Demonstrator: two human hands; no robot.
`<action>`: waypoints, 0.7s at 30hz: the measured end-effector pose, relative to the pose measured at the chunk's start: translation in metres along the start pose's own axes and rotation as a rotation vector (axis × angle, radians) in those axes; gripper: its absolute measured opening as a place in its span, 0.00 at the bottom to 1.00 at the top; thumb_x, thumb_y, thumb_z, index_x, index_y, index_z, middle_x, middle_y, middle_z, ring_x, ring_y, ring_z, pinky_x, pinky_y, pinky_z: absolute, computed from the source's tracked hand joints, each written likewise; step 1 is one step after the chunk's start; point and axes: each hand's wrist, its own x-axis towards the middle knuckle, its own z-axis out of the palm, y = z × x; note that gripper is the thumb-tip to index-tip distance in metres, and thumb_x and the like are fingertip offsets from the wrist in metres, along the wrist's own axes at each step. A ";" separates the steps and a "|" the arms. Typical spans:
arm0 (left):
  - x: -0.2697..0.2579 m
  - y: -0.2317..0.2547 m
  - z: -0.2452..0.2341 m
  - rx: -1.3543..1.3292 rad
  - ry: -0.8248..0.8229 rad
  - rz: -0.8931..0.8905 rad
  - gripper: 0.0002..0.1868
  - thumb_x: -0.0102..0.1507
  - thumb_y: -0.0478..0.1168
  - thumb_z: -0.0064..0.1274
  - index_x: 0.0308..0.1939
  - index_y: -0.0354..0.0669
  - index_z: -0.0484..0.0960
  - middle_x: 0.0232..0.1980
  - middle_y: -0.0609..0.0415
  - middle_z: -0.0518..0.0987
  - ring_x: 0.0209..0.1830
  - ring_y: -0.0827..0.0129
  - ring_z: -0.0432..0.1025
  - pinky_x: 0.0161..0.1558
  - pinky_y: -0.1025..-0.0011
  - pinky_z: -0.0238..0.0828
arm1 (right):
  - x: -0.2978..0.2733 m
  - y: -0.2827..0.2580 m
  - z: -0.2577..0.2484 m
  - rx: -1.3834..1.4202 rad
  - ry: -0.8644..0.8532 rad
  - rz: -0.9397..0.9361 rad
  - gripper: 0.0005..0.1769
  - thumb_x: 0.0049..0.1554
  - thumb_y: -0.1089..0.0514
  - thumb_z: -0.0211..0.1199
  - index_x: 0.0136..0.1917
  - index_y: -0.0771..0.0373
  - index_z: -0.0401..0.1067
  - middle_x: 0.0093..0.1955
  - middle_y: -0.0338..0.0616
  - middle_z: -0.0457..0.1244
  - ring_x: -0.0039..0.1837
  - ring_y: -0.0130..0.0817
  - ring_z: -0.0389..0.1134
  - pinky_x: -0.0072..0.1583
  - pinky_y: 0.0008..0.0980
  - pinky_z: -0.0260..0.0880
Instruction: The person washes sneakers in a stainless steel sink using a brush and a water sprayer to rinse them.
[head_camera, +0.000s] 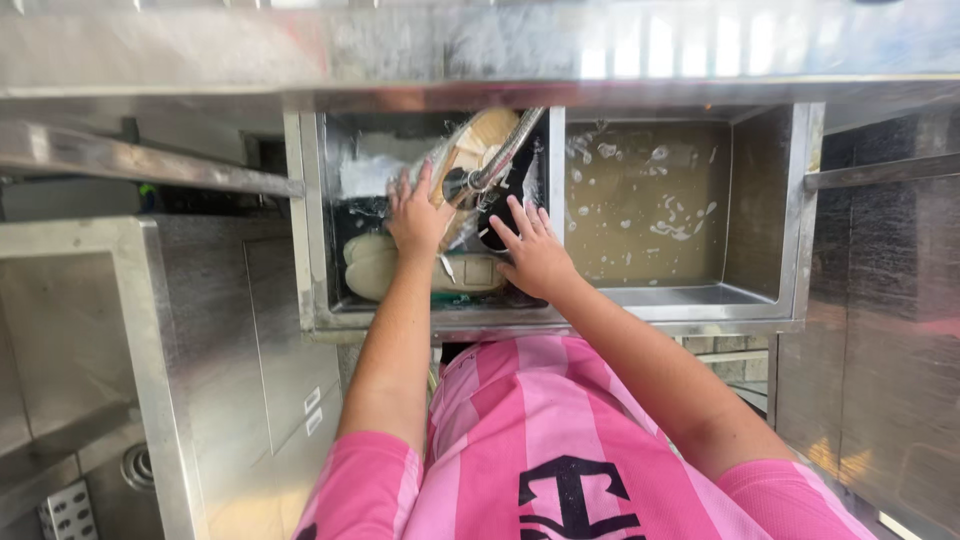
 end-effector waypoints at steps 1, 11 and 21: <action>0.000 -0.010 0.006 -0.005 0.017 0.047 0.51 0.53 0.51 0.71 0.76 0.76 0.59 0.83 0.52 0.54 0.83 0.49 0.43 0.70 0.44 0.50 | -0.003 -0.004 0.006 -0.022 -0.069 0.014 0.50 0.53 0.44 0.69 0.81 0.54 0.49 0.84 0.62 0.36 0.82 0.67 0.38 0.78 0.55 0.42; 0.053 -0.053 0.028 -0.377 -0.048 0.138 0.52 0.50 0.51 0.70 0.77 0.57 0.62 0.71 0.42 0.71 0.70 0.50 0.66 0.66 0.60 0.64 | -0.015 -0.024 0.047 0.061 -0.304 0.143 0.30 0.57 0.42 0.60 0.64 0.65 0.70 0.85 0.67 0.30 0.77 0.74 0.48 0.73 0.52 0.58; 0.043 -0.070 0.050 -0.429 0.253 0.456 0.47 0.56 0.52 0.73 0.71 0.35 0.68 0.71 0.34 0.70 0.71 0.44 0.65 0.69 0.58 0.61 | -0.019 -0.011 0.064 0.609 0.116 0.467 0.48 0.49 0.57 0.67 0.78 0.65 0.49 0.81 0.72 0.39 0.69 0.70 0.59 0.71 0.48 0.62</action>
